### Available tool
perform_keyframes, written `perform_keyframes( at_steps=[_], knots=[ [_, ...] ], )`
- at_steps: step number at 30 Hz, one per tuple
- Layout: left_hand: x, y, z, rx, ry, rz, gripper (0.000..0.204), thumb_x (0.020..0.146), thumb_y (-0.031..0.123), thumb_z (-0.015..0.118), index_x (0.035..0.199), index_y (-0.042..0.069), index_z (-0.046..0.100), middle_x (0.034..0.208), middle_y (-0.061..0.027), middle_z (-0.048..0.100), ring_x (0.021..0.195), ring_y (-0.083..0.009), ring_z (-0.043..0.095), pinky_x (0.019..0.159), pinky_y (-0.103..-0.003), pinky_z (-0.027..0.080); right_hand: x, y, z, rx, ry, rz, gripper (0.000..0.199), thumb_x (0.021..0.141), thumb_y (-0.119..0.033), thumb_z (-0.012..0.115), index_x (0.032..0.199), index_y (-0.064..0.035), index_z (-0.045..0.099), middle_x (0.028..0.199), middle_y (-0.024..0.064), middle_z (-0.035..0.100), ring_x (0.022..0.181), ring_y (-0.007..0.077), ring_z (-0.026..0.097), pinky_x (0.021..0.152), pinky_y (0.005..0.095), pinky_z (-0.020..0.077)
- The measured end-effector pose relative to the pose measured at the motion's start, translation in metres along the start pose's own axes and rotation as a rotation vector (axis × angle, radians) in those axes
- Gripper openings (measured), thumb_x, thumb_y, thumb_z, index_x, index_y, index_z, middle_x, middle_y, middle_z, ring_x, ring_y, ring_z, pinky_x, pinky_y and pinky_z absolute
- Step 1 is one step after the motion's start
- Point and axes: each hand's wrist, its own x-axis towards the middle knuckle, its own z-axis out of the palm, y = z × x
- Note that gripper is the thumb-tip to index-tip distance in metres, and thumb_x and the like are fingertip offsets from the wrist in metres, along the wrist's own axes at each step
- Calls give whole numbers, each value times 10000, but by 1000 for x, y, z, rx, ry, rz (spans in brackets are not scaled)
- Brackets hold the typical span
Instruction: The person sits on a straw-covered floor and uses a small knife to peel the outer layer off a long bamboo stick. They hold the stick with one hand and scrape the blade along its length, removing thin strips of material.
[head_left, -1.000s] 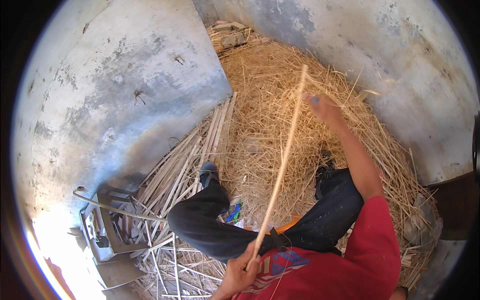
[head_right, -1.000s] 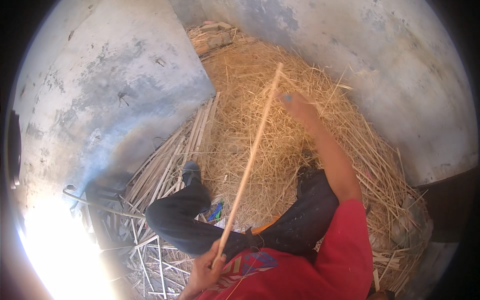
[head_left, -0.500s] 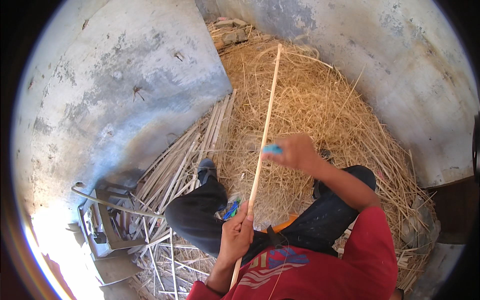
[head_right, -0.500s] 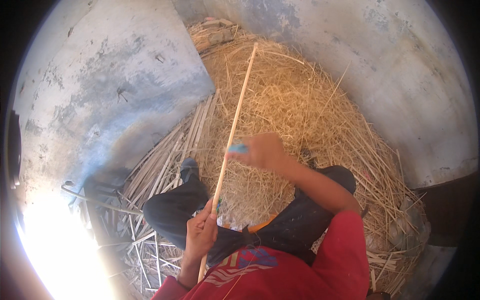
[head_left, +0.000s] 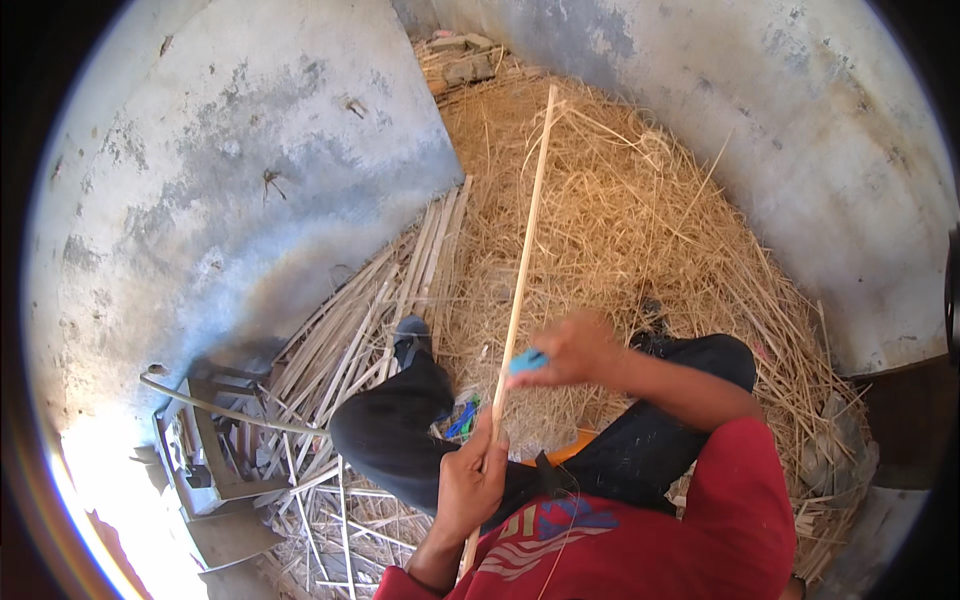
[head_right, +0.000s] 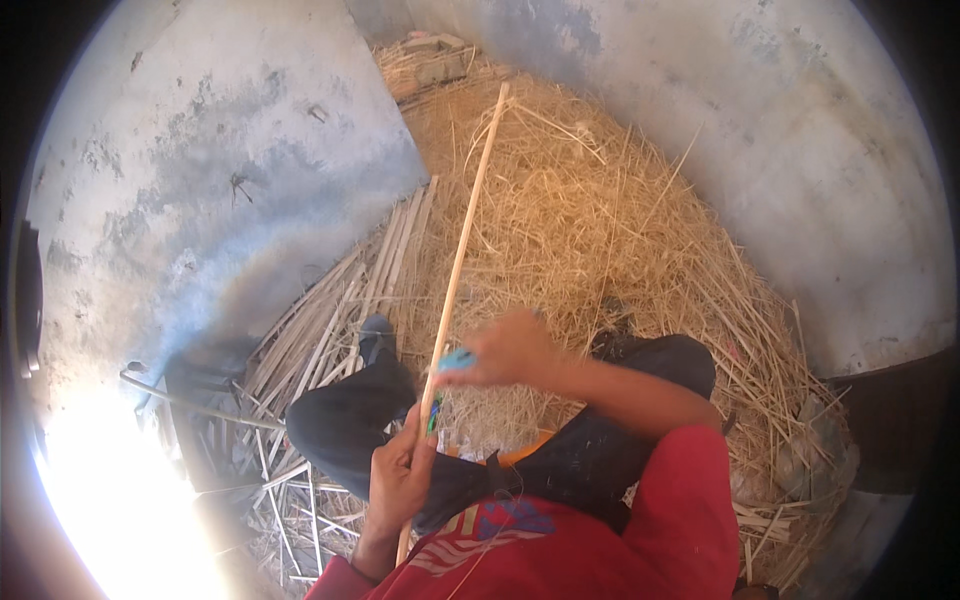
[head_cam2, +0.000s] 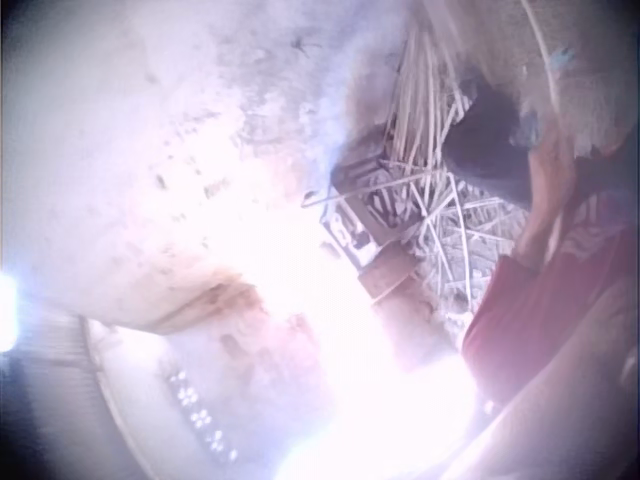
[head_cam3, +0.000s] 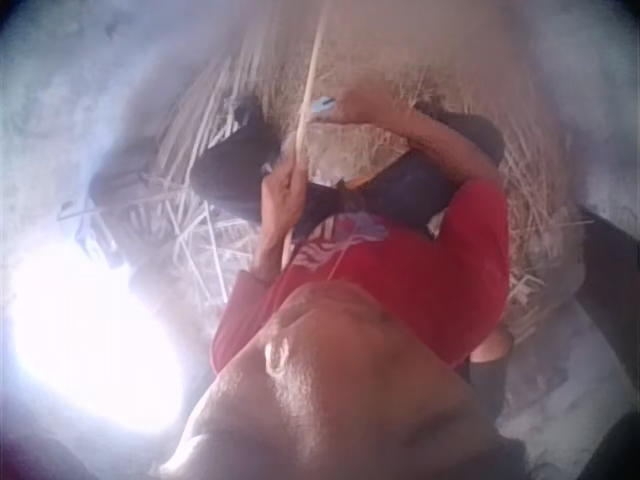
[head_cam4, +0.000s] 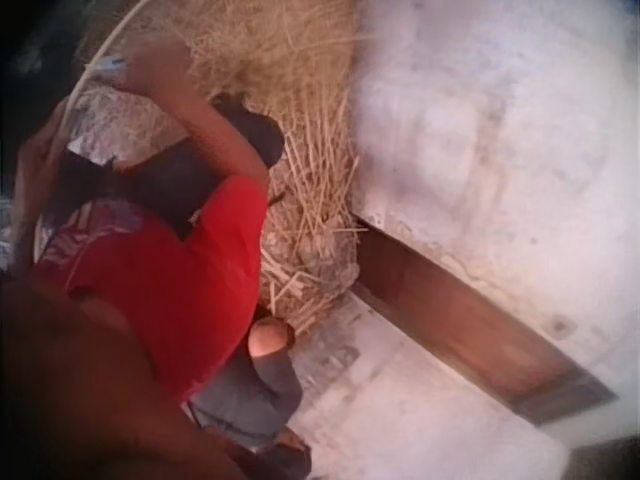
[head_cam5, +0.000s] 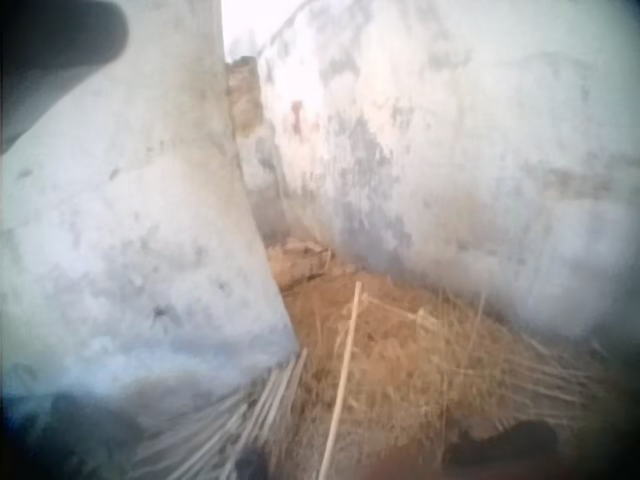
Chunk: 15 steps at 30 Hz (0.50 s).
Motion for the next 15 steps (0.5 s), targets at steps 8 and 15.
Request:
perform_keyframes(
  at_steps=[8,15],
  knots=[
    [-4,-2,-3,141,20,21,402,905,62,571,1273,-86,507,575,-170,490,519,-51,475,474,-252,416,8,23,9,-87,29,120,675,720,-777,551,544,-126,561,479,37,527,399,205,533,376,339,400],
    [3,10,-6,176,64,109,410,895,67,570,1275,-76,508,607,-222,527,496,-203,612,486,-299,452,20,20,11,-48,154,41,677,737,-769,544,519,-128,526,437,30,477,366,206,487,360,345,376]
  ],
)
